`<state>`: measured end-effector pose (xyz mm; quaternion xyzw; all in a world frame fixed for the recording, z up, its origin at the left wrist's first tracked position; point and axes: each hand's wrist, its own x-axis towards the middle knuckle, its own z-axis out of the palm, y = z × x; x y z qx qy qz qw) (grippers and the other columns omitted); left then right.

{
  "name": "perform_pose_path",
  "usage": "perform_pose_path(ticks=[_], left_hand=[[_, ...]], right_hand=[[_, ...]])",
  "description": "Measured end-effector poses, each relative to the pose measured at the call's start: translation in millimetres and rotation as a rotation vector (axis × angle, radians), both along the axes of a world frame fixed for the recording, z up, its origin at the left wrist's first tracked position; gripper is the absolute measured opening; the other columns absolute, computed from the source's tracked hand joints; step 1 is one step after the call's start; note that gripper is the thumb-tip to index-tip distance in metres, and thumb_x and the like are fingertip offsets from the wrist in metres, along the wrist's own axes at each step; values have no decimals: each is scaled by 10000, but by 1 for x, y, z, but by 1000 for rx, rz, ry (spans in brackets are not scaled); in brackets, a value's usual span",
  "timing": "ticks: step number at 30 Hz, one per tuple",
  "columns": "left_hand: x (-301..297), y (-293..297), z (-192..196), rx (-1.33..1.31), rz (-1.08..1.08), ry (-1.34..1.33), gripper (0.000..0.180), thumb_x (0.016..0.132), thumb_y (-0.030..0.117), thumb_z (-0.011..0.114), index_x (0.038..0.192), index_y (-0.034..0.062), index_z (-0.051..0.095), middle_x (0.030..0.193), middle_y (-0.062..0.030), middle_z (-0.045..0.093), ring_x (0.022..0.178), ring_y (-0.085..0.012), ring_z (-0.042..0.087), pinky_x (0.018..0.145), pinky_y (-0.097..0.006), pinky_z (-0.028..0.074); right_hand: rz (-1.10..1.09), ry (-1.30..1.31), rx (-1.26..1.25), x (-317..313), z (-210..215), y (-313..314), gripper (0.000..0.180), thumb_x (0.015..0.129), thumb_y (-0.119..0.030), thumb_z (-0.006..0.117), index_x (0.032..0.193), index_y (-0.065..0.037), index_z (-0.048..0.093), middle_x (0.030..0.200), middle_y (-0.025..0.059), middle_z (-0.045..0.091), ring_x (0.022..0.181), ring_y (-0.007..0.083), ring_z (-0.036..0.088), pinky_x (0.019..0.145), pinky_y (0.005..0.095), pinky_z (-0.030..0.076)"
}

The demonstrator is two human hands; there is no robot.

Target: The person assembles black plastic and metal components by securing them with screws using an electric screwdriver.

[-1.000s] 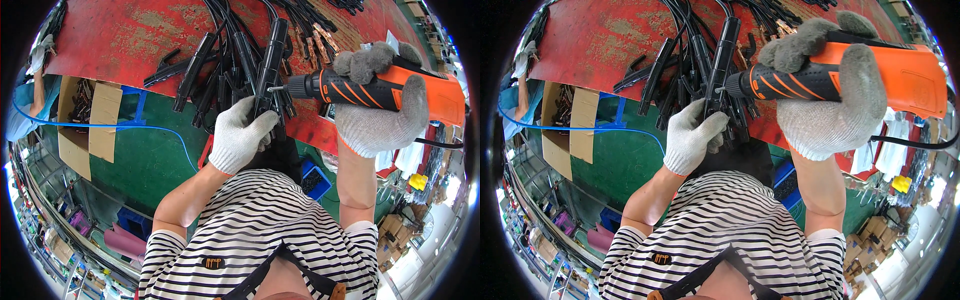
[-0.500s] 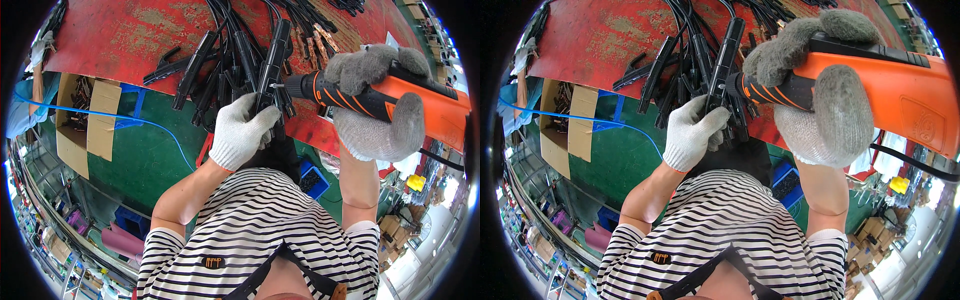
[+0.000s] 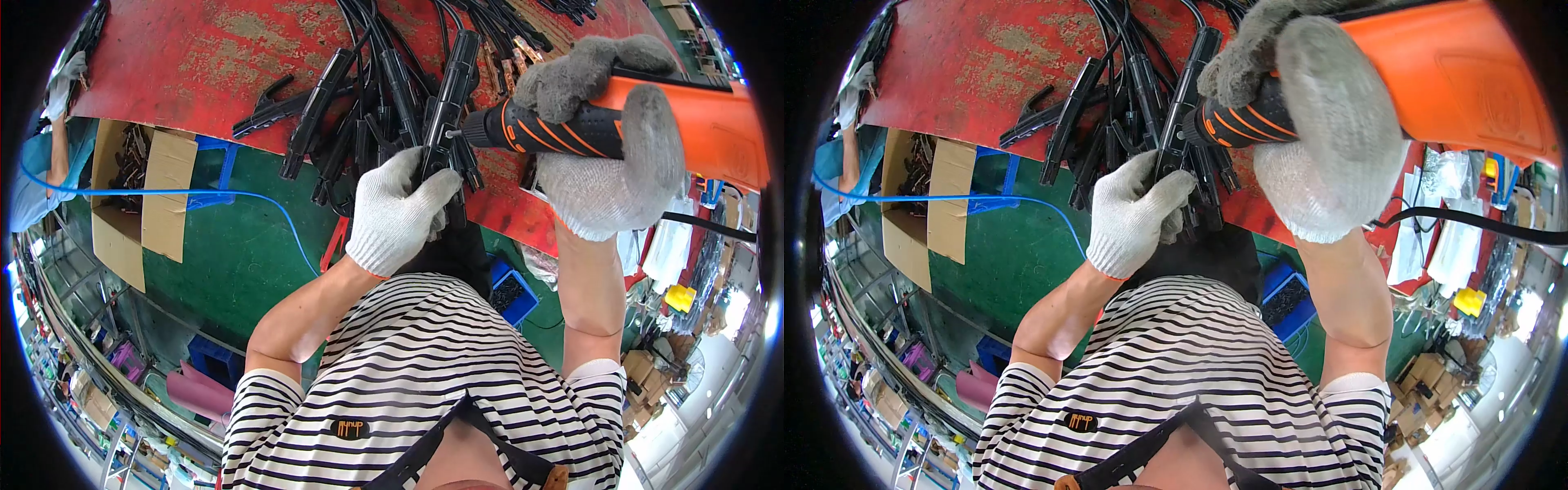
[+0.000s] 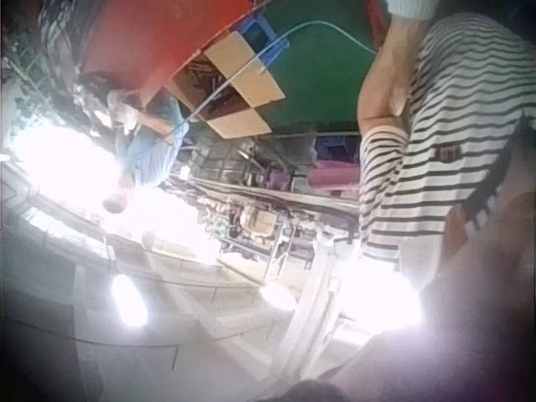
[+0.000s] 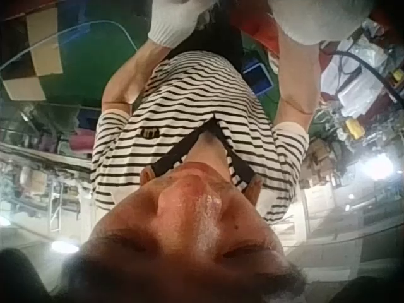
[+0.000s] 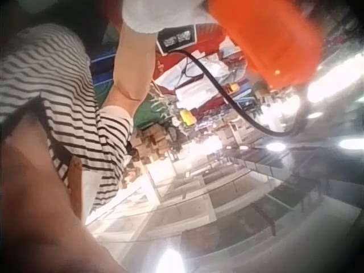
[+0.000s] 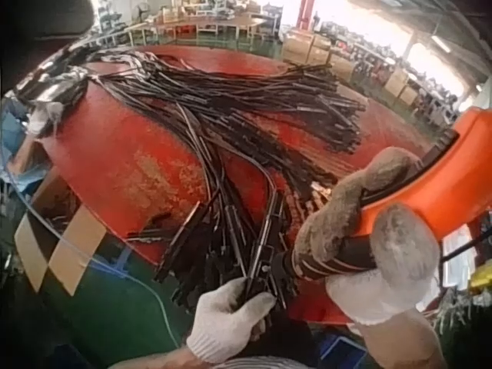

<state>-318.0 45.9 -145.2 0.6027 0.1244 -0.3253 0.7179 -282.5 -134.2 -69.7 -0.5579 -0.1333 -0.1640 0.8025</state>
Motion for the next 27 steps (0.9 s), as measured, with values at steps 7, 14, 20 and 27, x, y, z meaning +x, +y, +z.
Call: perform_pose_path(ticks=[7,14,20,27], left_hand=[[5,1,-11,-77,3,4,211,973,132,710,1060,-58,678,678,-33,636,518,-77,574,464,-251,460],[5,0,-21,-53,48,-14,224,968,107,714,1104,-67,671,717,-52,665,545,-95,614,491,-258,500],[8,-7,-12,-73,34,-18,235,971,108,705,1124,-64,661,763,-63,686,614,-108,654,563,-253,542],[6,-6,-16,-94,-26,91,208,990,188,664,1075,-2,655,754,-38,651,561,-104,579,500,-248,444]], right_hand=[[84,-55,-18,10,-11,1,346,994,-278,602,1271,-76,558,948,130,596,783,249,627,740,472,523],[19,120,241,5,-4,25,279,1002,-142,679,1228,-37,553,884,141,687,718,282,699,737,438,586],[157,-105,10,7,2,-22,449,987,-397,571,1304,-80,547,983,99,575,748,215,565,683,446,471],[-405,-138,-35,-64,26,-126,464,910,-403,609,1252,-89,612,910,87,585,723,229,545,740,459,449]])
